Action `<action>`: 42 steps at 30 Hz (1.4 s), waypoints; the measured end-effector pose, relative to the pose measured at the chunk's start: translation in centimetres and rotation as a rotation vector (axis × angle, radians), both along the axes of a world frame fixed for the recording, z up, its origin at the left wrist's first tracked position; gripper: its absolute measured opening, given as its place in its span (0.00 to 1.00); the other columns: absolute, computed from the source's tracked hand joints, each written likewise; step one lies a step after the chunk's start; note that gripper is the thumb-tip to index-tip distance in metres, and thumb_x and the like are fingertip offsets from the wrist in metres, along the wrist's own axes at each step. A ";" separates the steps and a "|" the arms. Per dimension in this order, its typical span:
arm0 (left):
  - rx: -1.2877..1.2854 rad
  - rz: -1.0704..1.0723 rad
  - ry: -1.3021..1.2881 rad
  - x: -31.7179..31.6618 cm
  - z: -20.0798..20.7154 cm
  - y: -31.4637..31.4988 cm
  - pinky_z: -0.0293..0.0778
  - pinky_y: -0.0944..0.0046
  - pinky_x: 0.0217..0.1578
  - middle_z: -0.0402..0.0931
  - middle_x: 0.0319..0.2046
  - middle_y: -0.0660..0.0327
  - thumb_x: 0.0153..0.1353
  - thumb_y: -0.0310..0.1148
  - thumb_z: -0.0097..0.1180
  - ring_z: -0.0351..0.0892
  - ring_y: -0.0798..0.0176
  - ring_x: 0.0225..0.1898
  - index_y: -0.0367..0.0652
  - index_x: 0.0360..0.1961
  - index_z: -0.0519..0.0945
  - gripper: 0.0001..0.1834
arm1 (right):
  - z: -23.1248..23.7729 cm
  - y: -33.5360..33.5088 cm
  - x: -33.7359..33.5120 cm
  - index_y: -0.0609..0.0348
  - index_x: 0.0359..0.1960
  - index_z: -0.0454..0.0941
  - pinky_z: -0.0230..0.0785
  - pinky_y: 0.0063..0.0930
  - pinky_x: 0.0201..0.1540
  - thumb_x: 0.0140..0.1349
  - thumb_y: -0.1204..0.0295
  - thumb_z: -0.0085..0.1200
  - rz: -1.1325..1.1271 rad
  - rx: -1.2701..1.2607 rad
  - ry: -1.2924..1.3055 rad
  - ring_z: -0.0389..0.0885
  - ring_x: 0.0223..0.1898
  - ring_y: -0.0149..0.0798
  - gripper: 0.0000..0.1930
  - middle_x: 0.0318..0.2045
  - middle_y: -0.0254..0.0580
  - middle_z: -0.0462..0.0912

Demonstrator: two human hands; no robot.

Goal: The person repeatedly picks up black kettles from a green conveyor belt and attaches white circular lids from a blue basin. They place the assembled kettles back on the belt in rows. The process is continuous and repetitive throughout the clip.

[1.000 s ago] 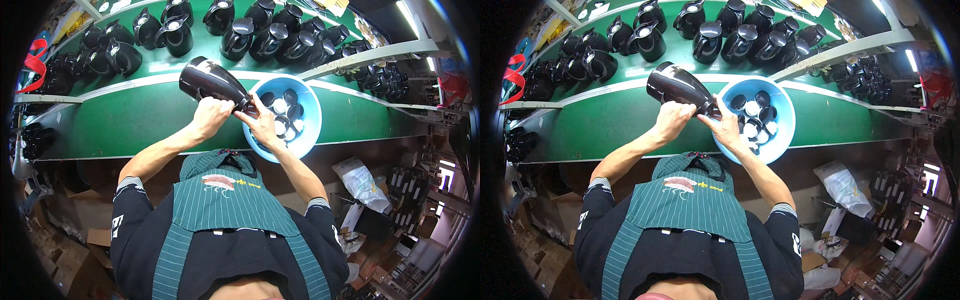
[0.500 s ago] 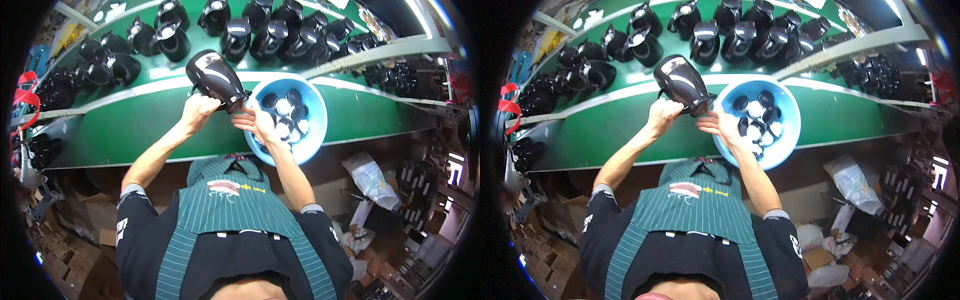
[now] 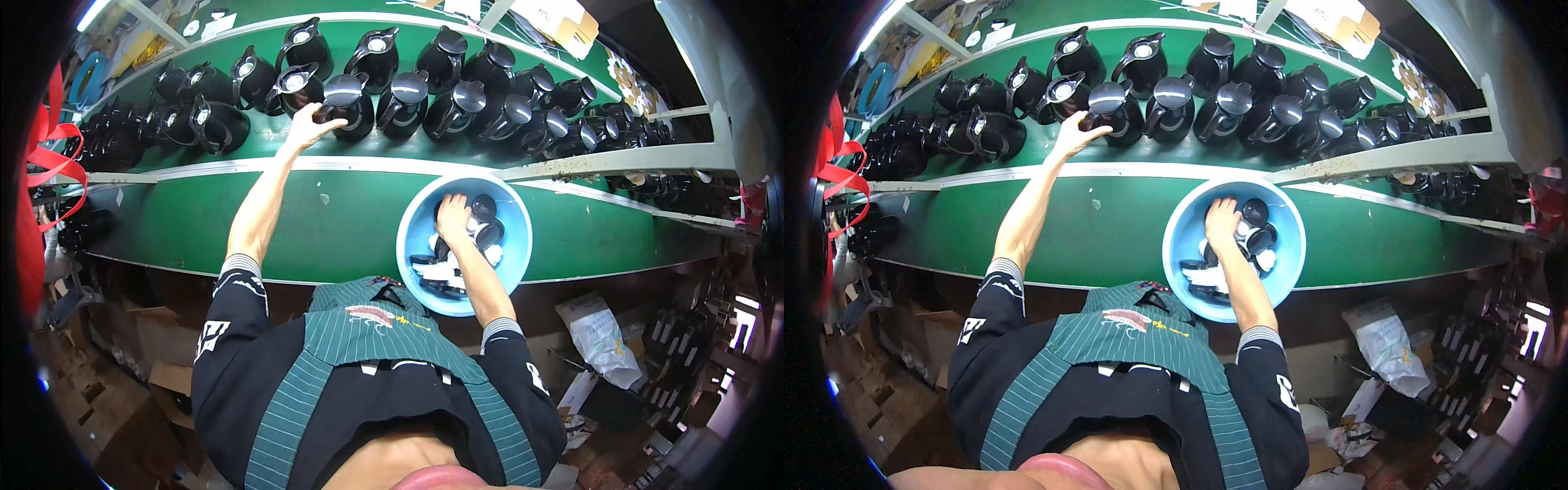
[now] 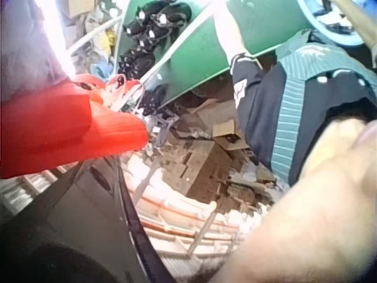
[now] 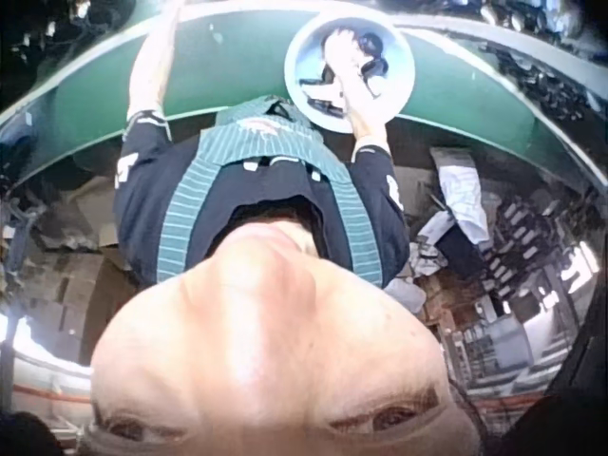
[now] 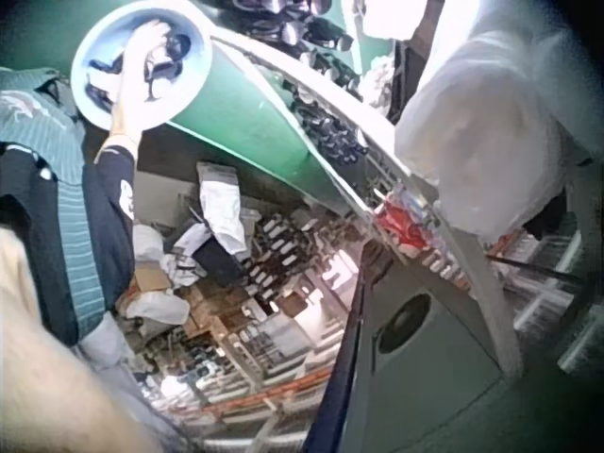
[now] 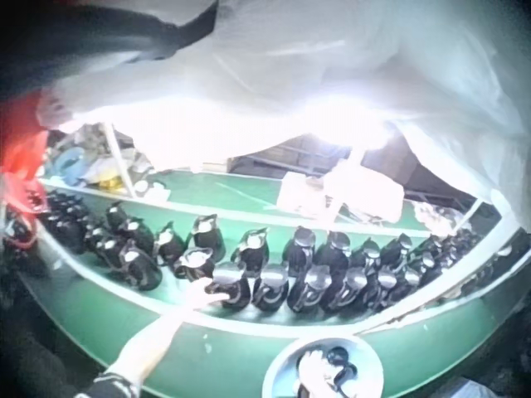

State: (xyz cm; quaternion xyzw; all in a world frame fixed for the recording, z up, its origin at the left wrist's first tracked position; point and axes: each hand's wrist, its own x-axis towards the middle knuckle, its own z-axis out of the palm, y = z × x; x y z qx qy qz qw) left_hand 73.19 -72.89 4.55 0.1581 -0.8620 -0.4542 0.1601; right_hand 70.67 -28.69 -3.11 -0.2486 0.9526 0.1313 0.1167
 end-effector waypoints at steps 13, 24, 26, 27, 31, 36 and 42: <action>-0.443 -0.167 -0.601 -22.3 2.7 -1.4 0.79 0.51 0.58 0.86 0.48 0.40 0.62 0.59 0.64 0.85 0.44 0.55 0.35 0.46 0.88 0.33 | 10.1 2.7 3.4 0.72 0.66 0.58 0.67 0.52 0.69 0.50 0.64 0.78 -0.325 -0.748 -0.133 0.70 0.64 0.68 0.48 0.61 0.70 0.68; -0.174 -0.141 0.500 -11.5 17.8 7.2 0.79 0.60 0.37 0.84 0.35 0.49 0.59 0.39 0.75 0.86 0.56 0.35 0.40 0.46 0.81 0.20 | 24.6 1.0 5.6 0.67 0.73 0.65 0.79 0.36 0.58 0.56 0.70 0.78 -0.410 -1.512 -0.184 0.85 0.56 0.43 0.45 0.57 0.54 0.84; -0.535 -0.269 0.479 -6.2 21.3 7.8 0.80 0.58 0.35 0.83 0.28 0.53 0.54 0.37 0.77 0.85 0.51 0.30 0.44 0.45 0.81 0.20 | 28.0 -1.8 4.7 0.68 0.72 0.66 0.81 0.35 0.56 0.55 0.70 0.79 -0.311 -1.615 -0.130 0.85 0.55 0.42 0.45 0.58 0.53 0.84; -0.607 -0.345 0.385 -3.2 22.4 8.9 0.80 0.55 0.32 0.82 0.27 0.54 0.53 0.35 0.76 0.85 0.47 0.29 0.46 0.41 0.80 0.18 | 29.2 -3.1 4.4 0.69 0.72 0.66 0.82 0.34 0.55 0.54 0.69 0.80 -0.252 -1.631 -0.088 0.85 0.55 0.41 0.46 0.57 0.53 0.84; -0.693 -0.432 0.218 6.8 22.5 12.5 0.77 0.49 0.28 0.81 0.23 0.55 0.55 0.32 0.71 0.85 0.46 0.28 0.46 0.37 0.73 0.17 | 31.0 -7.5 4.4 0.69 0.72 0.66 0.74 0.43 0.65 0.51 0.63 0.79 0.160 -1.372 0.122 0.81 0.60 0.60 0.49 0.61 0.64 0.79; -0.676 -0.479 0.056 12.0 21.8 13.1 0.76 0.49 0.28 0.81 0.23 0.54 0.53 0.35 0.74 0.86 0.45 0.28 0.46 0.37 0.74 0.18 | 28.7 -8.3 7.0 0.64 0.74 0.66 0.74 0.47 0.64 0.49 0.73 0.74 0.451 -1.019 0.129 0.79 0.60 0.64 0.47 0.62 0.65 0.76; -0.680 -0.566 -0.008 13.3 22.5 12.6 0.77 0.48 0.29 0.82 0.23 0.53 0.53 0.33 0.71 0.86 0.46 0.28 0.45 0.39 0.78 0.16 | 26.9 -7.5 8.2 0.63 0.72 0.68 0.76 0.48 0.63 0.49 0.71 0.75 0.511 -1.036 0.086 0.81 0.60 0.64 0.46 0.60 0.69 0.78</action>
